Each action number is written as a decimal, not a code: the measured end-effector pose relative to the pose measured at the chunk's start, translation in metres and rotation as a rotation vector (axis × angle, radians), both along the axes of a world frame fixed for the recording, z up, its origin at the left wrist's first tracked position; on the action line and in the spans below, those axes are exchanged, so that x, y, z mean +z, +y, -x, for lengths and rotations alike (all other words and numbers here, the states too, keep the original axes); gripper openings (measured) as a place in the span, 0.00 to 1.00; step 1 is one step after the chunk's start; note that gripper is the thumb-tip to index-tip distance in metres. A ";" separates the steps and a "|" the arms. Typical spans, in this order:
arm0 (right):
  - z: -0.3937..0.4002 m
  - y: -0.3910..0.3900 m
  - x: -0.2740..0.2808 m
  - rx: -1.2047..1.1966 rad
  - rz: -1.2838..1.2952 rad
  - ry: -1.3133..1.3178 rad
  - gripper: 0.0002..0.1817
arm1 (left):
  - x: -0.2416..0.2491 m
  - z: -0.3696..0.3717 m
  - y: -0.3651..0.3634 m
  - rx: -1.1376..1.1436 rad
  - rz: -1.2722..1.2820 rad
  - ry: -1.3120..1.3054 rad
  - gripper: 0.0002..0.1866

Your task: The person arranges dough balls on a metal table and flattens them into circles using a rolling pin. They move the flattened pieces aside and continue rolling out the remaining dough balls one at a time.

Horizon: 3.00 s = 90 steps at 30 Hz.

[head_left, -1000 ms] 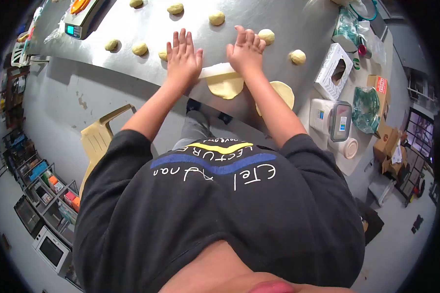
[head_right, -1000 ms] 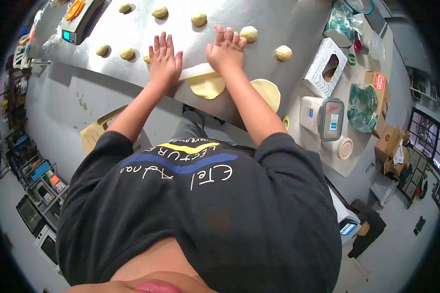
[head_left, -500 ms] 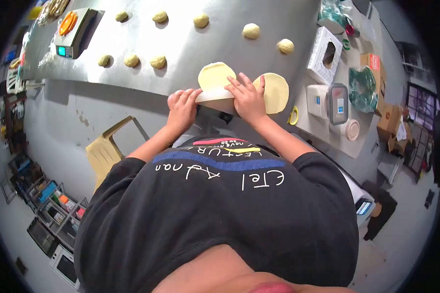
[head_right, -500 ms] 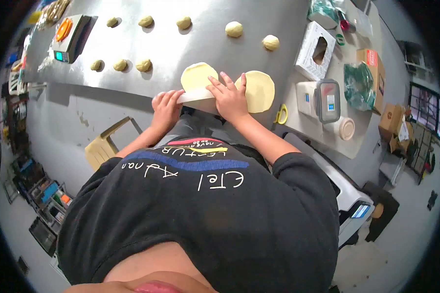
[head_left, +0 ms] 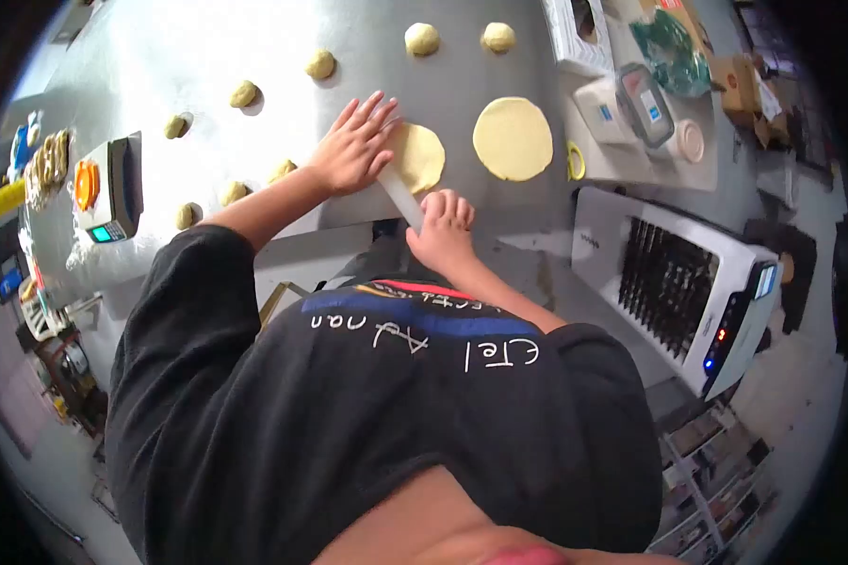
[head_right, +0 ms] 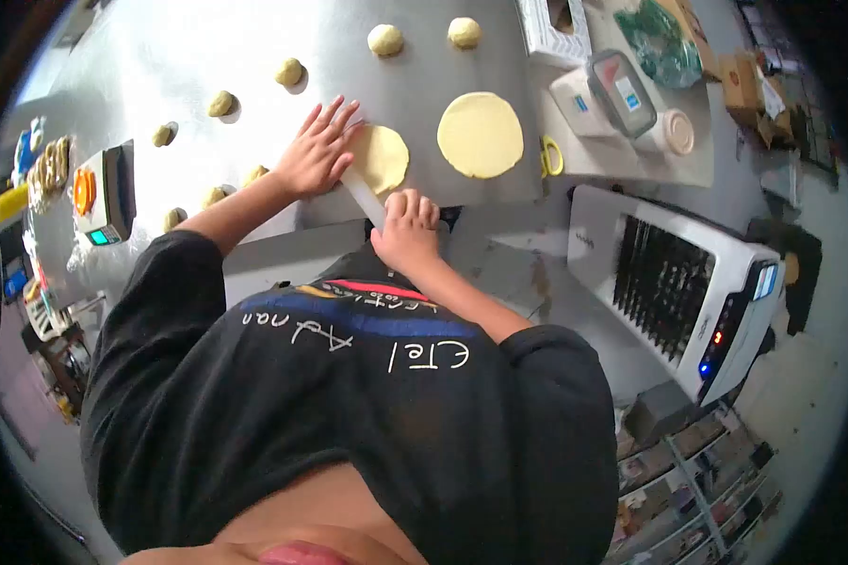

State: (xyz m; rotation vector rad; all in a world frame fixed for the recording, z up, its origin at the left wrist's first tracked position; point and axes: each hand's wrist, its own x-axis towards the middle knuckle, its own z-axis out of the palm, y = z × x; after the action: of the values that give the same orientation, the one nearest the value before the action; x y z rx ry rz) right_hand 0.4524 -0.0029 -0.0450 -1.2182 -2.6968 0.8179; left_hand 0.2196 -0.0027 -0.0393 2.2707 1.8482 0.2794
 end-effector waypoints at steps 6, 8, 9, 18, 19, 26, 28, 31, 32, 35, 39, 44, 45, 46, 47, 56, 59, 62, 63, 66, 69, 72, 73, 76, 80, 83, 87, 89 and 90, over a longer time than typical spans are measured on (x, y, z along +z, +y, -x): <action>-0.005 -0.003 -0.006 -0.320 -0.019 0.016 0.32 | 0.002 -0.028 0.050 -0.067 0.001 0.222 0.27; -0.010 0.000 -0.007 -0.363 -0.028 -0.004 0.32 | 0.006 -0.039 0.068 -0.085 0.033 0.265 0.29; -0.011 0.001 -0.007 -0.394 -0.028 -0.023 0.32 | 0.005 -0.042 0.073 -0.091 0.031 0.265 0.29; -0.026 0.029 0.010 -0.406 0.172 0.097 0.25 | -0.012 -0.072 0.134 -0.134 -0.364 -0.114 0.31; -0.027 0.031 0.014 -0.405 0.167 0.097 0.25 | -0.004 -0.073 0.136 -0.125 -0.438 -0.197 0.31; -0.006 0.049 0.042 -0.210 -0.102 0.141 0.22 | 0.028 -0.021 0.061 0.478 -0.550 -0.398 0.15; 0.007 0.055 0.038 -0.125 -0.228 0.012 0.20 | 0.020 -0.014 0.004 0.528 -0.378 -0.462 0.14; 0.008 0.057 0.018 0.024 -0.235 0.027 0.15 | 0.000 -0.021 -0.065 0.479 -0.141 -0.427 0.16; 0.012 0.054 0.011 0.016 -0.301 0.098 0.13 | -0.003 -0.027 -0.073 0.464 -0.129 -0.267 0.18; 0.022 0.048 0.002 -0.117 -0.420 0.126 0.14 | -0.010 -0.032 -0.069 0.450 -0.107 -0.087 0.24; 0.036 0.067 -0.002 -0.173 -0.381 -0.011 0.14 | -0.010 -0.020 -0.039 0.491 -0.044 -0.029 0.27; 0.062 0.106 -0.001 -0.205 -0.454 -0.003 0.15 | -0.013 -0.005 0.003 0.601 -0.066 0.071 0.32; 0.069 0.117 -0.005 -0.242 -0.527 0.046 0.16 | -0.014 0.000 0.013 0.615 -0.151 0.051 0.33; 0.076 0.130 -0.007 -0.241 -0.531 0.051 0.16 | -0.015 0.007 0.024 0.610 -0.153 0.013 0.36; 0.083 0.143 -0.008 -0.267 -0.589 0.107 0.17 | -0.018 0.014 0.036 0.611 -0.160 0.017 0.36; 0.080 0.143 -0.015 -0.217 -0.662 0.275 0.29 | -0.014 0.003 0.024 0.596 -0.341 -0.020 0.35; 0.054 0.092 0.005 -0.127 -0.596 0.104 0.34 | -0.006 -0.027 -0.020 0.565 -0.065 0.171 0.33; 0.026 0.052 -0.005 -0.064 -0.442 0.053 0.35 | -0.004 -0.047 -0.062 0.485 -0.090 0.071 0.30; 0.019 0.045 -0.009 -0.068 -0.451 0.057 0.35 | -0.006 -0.051 -0.075 0.461 -0.119 0.031 0.29; -0.004 0.029 -0.015 0.021 -0.466 0.167 0.30 | -0.002 -0.053 -0.096 0.362 -0.131 0.053 0.27; -0.016 0.022 -0.010 0.044 -0.375 0.174 0.24 | -0.005 -0.031 -0.093 0.238 -0.115 -0.102 0.25; -0.015 0.016 0.002 -0.057 -0.302 0.112 0.19 | 0.009 -0.019 -0.077 0.155 -0.212 -0.157 0.24; -0.014 0.010 0.003 -0.066 -0.301 0.113 0.19 | 0.015 -0.014 -0.070 0.112 -0.214 -0.221 0.24; -0.002 -0.007 -0.009 -0.123 -0.099 0.226 0.17 | 0.007 0.012 -0.040 0.021 -0.137 -0.216 0.24; 0.015 -0.013 -0.002 -0.183 -0.045 0.018 0.23 | -0.010 0.015 0.005 -0.013 -0.078 -0.073 0.25; 0.013 -0.009 -0.001 -0.266 -0.034 -0.040 0.28 | -0.012 0.003 0.031 -0.030 -0.079 0.123 0.26; 0.011 -0.002 -0.006 -0.373 0.039 -0.015 0.32 | -0.007 -0.011 0.052 -0.045 -0.079 0.218 0.26; 0.006 0.006 -0.010 -0.377 0.044 -0.031 0.32 | -0.003 -0.023 0.070 -0.043 -0.077 0.286 0.28; 0.002 0.011 -0.010 -0.382 0.016 -0.031 0.33 | 0.000 -0.030 0.080 -0.051 -0.105 0.313 0.29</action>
State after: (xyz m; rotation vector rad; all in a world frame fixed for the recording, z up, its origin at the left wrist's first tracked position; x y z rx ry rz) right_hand 0.4501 0.0078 -0.0551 -1.6866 -2.3630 0.7687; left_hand 0.2496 0.0769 -0.0394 2.5519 1.9548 0.0111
